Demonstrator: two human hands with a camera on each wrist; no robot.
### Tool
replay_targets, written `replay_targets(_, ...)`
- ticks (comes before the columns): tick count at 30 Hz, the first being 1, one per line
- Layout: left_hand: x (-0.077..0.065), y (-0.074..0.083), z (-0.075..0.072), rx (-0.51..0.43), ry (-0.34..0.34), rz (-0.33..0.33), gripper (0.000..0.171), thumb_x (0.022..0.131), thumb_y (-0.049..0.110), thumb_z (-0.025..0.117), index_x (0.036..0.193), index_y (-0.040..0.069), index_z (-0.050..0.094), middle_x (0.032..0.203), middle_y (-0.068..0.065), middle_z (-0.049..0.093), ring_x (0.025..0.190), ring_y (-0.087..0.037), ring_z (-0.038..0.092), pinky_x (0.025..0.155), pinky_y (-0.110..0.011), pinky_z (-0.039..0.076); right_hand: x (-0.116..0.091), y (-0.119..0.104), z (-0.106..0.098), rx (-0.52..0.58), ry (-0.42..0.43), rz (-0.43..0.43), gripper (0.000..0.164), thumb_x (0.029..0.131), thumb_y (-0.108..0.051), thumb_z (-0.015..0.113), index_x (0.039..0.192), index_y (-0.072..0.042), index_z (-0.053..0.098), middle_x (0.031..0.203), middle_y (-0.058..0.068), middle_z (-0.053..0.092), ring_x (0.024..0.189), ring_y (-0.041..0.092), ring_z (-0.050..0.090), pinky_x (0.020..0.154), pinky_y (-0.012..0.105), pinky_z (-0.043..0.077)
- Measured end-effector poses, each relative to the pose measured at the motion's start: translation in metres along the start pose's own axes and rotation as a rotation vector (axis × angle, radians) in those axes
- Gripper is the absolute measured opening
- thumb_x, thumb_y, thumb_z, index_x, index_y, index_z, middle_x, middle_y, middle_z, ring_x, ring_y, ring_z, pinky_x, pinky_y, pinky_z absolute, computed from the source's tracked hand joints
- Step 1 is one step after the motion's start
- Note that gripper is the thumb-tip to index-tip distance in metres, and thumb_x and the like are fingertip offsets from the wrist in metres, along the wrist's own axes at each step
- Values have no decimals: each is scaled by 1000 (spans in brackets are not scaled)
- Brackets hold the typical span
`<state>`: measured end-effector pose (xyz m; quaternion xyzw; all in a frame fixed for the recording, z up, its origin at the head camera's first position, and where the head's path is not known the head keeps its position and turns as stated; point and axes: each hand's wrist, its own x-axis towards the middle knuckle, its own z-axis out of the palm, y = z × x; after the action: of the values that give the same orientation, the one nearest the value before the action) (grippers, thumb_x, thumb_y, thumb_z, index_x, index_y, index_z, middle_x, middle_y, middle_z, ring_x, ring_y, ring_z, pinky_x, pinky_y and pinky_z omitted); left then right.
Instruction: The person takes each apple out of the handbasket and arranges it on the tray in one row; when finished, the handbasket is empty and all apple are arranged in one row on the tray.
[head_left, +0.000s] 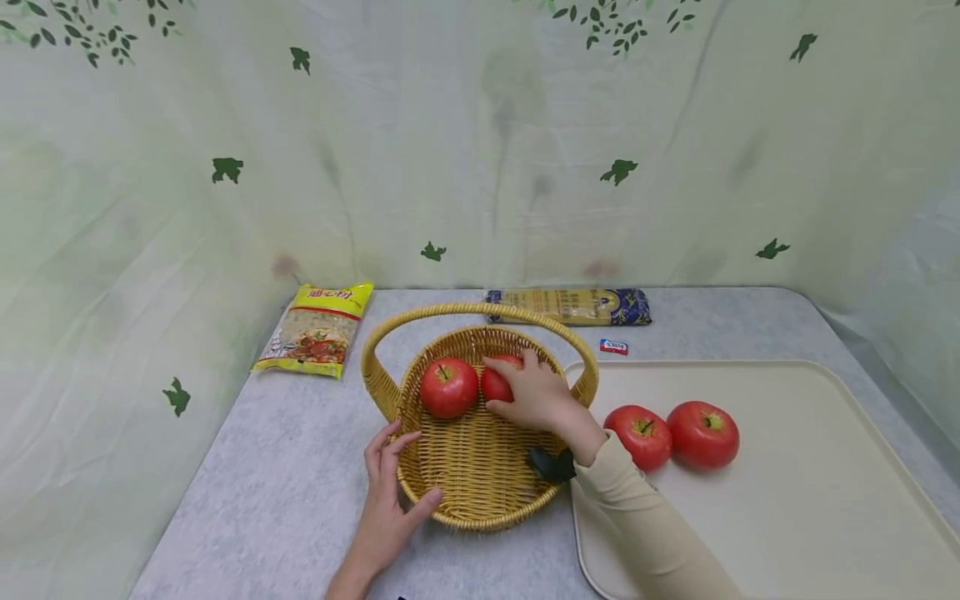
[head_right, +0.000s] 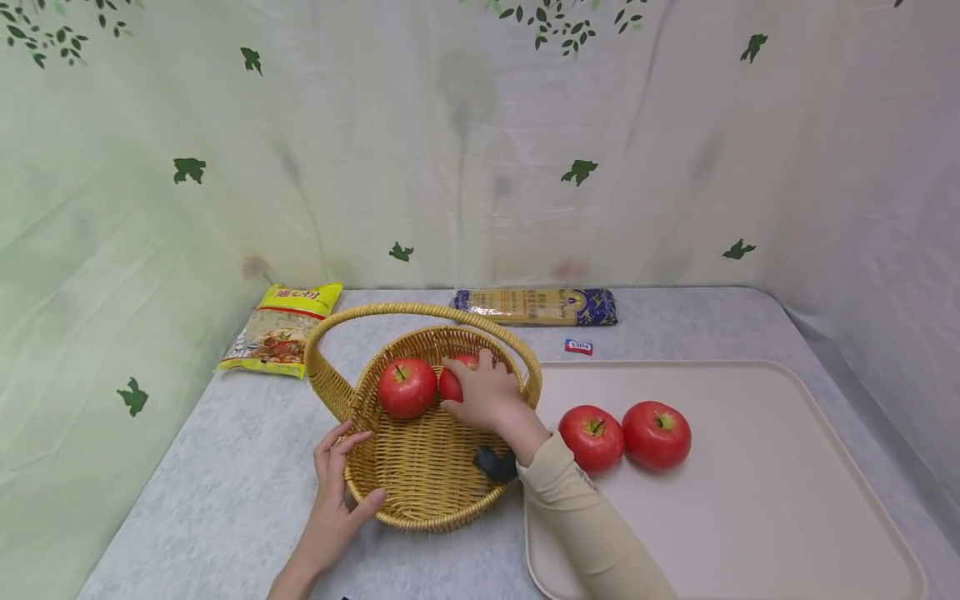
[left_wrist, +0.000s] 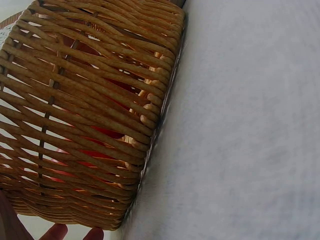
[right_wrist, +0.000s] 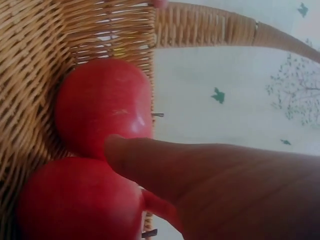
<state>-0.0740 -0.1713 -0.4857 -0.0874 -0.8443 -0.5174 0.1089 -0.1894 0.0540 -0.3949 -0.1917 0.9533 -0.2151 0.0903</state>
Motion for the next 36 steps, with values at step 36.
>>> replay_targets(36, 1, 0, 1, -14, -10, -23, 66, 81, 22, 72, 138, 14, 39, 147, 3, 11, 136, -27, 11, 97, -68, 19, -6, 0, 2, -6, -77, 43, 78, 76, -47, 76, 141, -24, 39, 116, 26, 46, 86, 37, 57, 66, 47, 48)
